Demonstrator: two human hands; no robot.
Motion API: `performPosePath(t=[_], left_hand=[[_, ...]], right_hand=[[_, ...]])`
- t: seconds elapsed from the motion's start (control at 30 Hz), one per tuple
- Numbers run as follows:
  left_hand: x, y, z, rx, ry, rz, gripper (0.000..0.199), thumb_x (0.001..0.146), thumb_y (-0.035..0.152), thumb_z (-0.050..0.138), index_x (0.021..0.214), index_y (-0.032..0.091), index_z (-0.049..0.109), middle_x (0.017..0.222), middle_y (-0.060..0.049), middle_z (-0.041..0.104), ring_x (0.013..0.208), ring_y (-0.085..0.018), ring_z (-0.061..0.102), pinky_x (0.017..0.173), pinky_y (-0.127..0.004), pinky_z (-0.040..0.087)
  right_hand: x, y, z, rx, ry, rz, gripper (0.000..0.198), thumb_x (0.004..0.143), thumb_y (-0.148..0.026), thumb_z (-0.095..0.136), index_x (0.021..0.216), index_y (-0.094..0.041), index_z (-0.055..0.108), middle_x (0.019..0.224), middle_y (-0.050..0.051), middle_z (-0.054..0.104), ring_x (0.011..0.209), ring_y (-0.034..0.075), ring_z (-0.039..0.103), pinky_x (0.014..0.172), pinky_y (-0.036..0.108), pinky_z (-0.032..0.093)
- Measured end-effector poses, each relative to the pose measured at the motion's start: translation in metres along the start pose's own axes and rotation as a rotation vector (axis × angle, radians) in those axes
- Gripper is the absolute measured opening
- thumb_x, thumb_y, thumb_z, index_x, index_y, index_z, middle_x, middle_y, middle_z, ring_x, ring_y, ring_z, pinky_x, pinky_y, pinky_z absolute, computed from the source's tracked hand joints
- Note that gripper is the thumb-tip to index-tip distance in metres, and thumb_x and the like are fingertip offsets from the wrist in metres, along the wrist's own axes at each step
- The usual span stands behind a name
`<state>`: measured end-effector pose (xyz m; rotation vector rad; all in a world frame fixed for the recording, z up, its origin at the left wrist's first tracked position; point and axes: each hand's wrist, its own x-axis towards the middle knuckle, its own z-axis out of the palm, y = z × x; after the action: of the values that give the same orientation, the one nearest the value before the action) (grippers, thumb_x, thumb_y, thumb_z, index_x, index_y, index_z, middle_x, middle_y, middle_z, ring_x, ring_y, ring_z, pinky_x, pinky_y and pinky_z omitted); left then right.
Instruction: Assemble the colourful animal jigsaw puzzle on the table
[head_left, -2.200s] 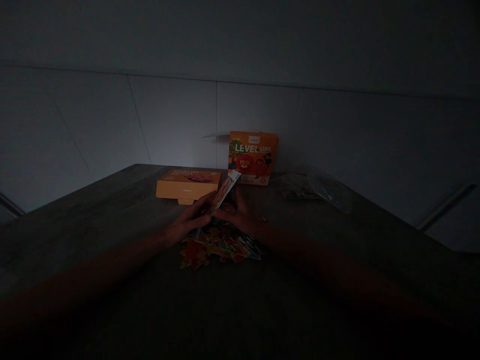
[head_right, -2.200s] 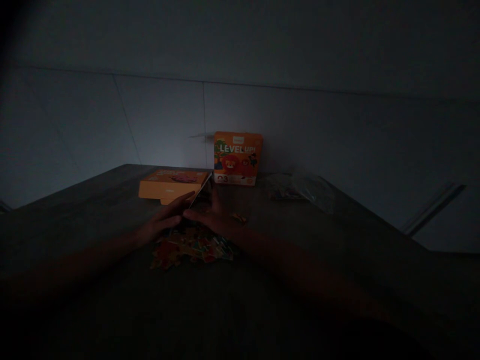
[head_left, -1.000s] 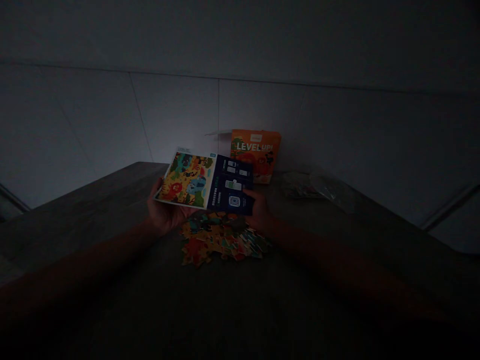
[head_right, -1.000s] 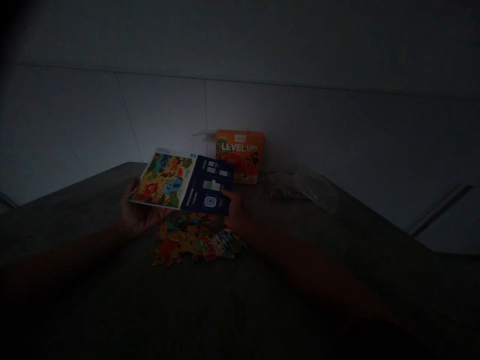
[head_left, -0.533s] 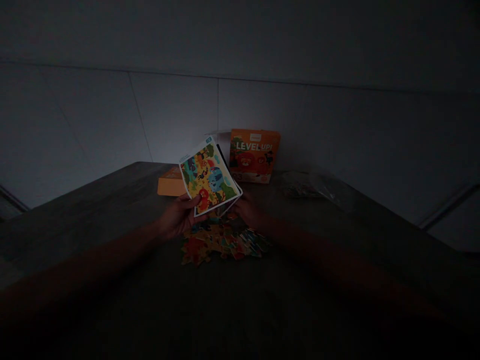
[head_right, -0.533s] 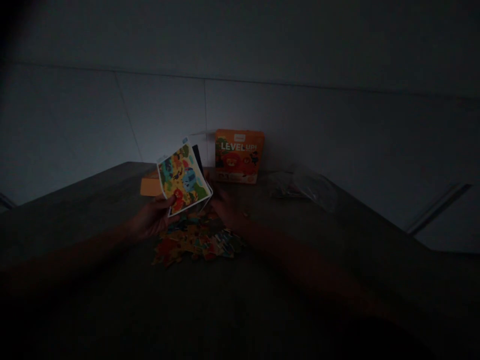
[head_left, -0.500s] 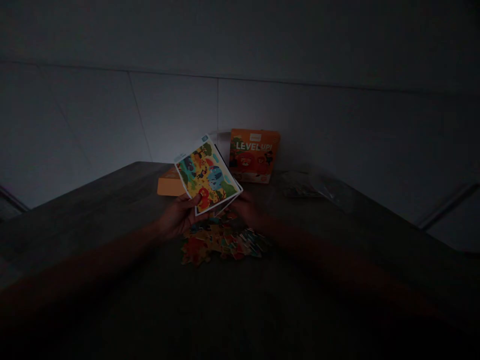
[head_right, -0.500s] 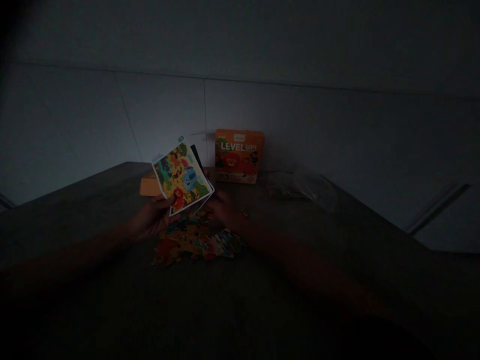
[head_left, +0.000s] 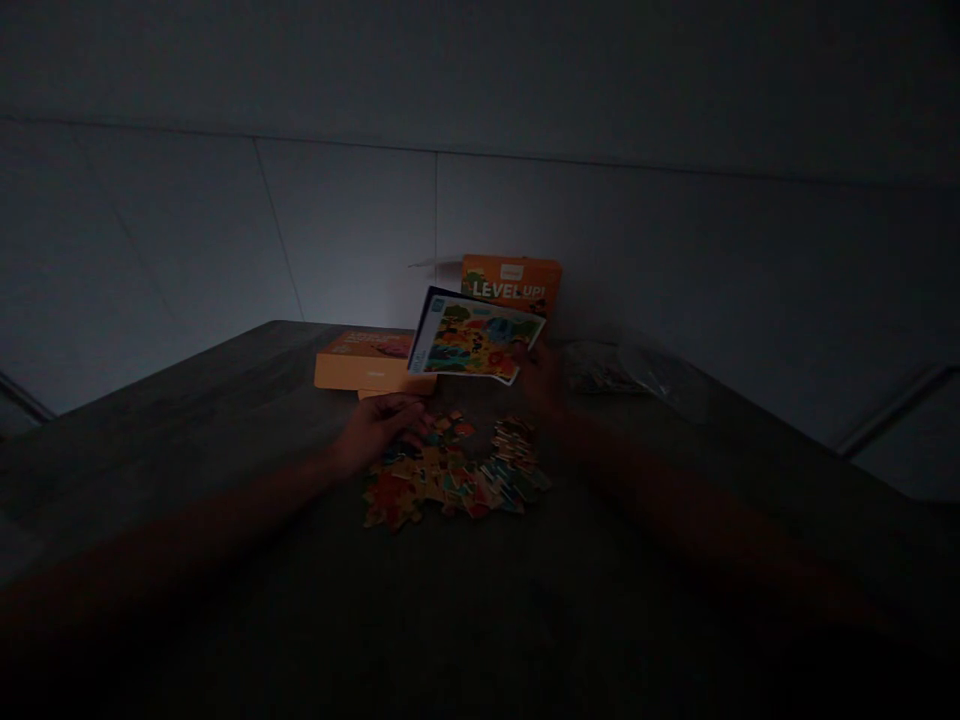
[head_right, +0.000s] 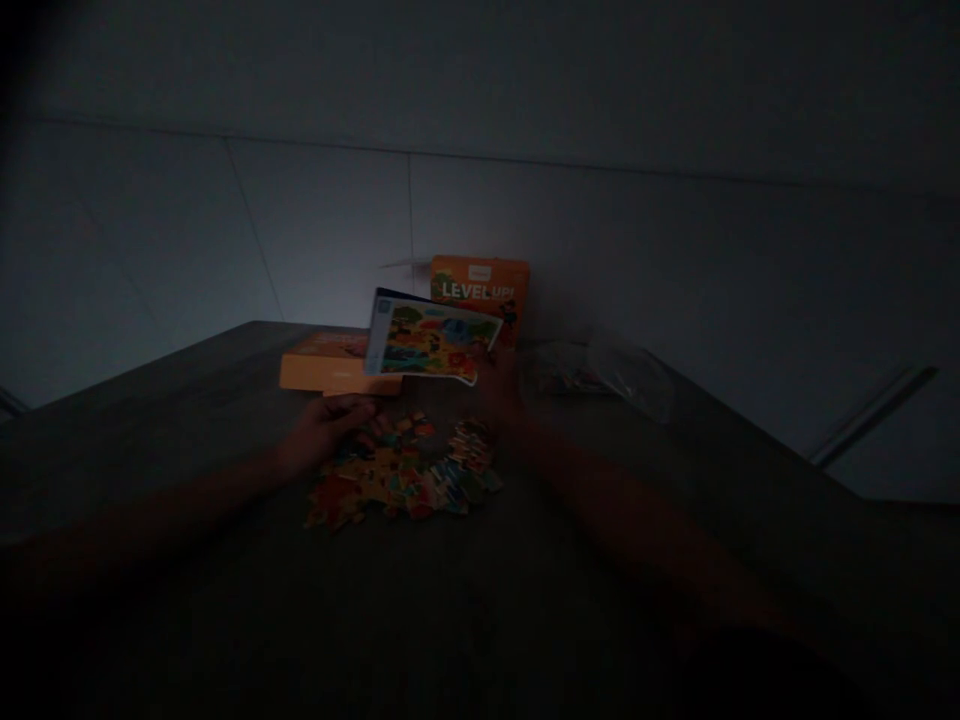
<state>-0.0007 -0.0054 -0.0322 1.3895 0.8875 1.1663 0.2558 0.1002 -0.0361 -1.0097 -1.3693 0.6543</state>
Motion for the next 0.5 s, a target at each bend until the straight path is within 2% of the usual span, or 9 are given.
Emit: performPosePath(t=[0.07, 0.13, 0.3, 0.4, 0.5], left_hand=[[0.001, -0.001, -0.002, 0.004, -0.009, -0.013, 0.034, 0.07, 0.043, 0.082, 0.082, 0.012, 0.072, 0.076, -0.007, 0.073, 0.061, -0.017, 0.066, 0.055, -0.026, 0.056], [0.001, -0.003, -0.003, 0.012, -0.029, -0.024, 0.033, 0.071, 0.043, 0.082, 0.083, 0.013, 0.073, 0.074, -0.006, 0.072, 0.061, -0.016, 0.065, 0.056, -0.026, 0.055], [0.002, -0.005, -0.005, 0.023, -0.049, -0.032, 0.028, 0.072, 0.039, 0.08, 0.082, 0.014, 0.074, 0.073, -0.006, 0.072, 0.061, -0.016, 0.065, 0.056, -0.026, 0.053], [0.002, -0.004, -0.004, 0.026, -0.048, -0.029, 0.028, 0.075, 0.042, 0.076, 0.08, 0.015, 0.074, 0.073, -0.006, 0.072, 0.06, -0.016, 0.065, 0.057, -0.026, 0.053], [0.002, -0.004, -0.003, 0.03, -0.046, -0.024, 0.03, 0.074, 0.045, 0.076, 0.078, 0.015, 0.073, 0.072, -0.006, 0.072, 0.059, -0.017, 0.064, 0.056, -0.027, 0.052]], right_hand=[[0.012, 0.015, -0.022, -0.123, 0.152, 0.036, 0.031, 0.084, -0.041, 0.053, 0.095, -0.015, 0.065, 0.095, 0.011, 0.07, 0.097, 0.029, 0.062, 0.084, 0.041, 0.049], [0.018, 0.028, -0.038, -0.226, 0.231, 0.08, 0.028, 0.082, -0.037, 0.054, 0.091, -0.013, 0.066, 0.093, 0.013, 0.07, 0.094, 0.029, 0.063, 0.083, 0.041, 0.048], [0.027, 0.052, -0.045, -0.37, 0.222, 0.133, 0.023, 0.08, -0.026, 0.056, 0.097, -0.014, 0.067, 0.097, 0.011, 0.072, 0.089, 0.023, 0.065, 0.081, 0.035, 0.05], [0.031, 0.058, -0.042, -0.421, 0.206, 0.139, 0.029, 0.075, -0.023, 0.063, 0.103, -0.013, 0.065, 0.102, 0.011, 0.071, 0.09, 0.022, 0.065, 0.083, 0.034, 0.05], [0.031, 0.061, -0.042, -0.467, 0.217, 0.156, 0.033, 0.073, -0.021, 0.066, 0.105, -0.014, 0.064, 0.099, 0.012, 0.071, 0.089, 0.023, 0.065, 0.084, 0.036, 0.05]])
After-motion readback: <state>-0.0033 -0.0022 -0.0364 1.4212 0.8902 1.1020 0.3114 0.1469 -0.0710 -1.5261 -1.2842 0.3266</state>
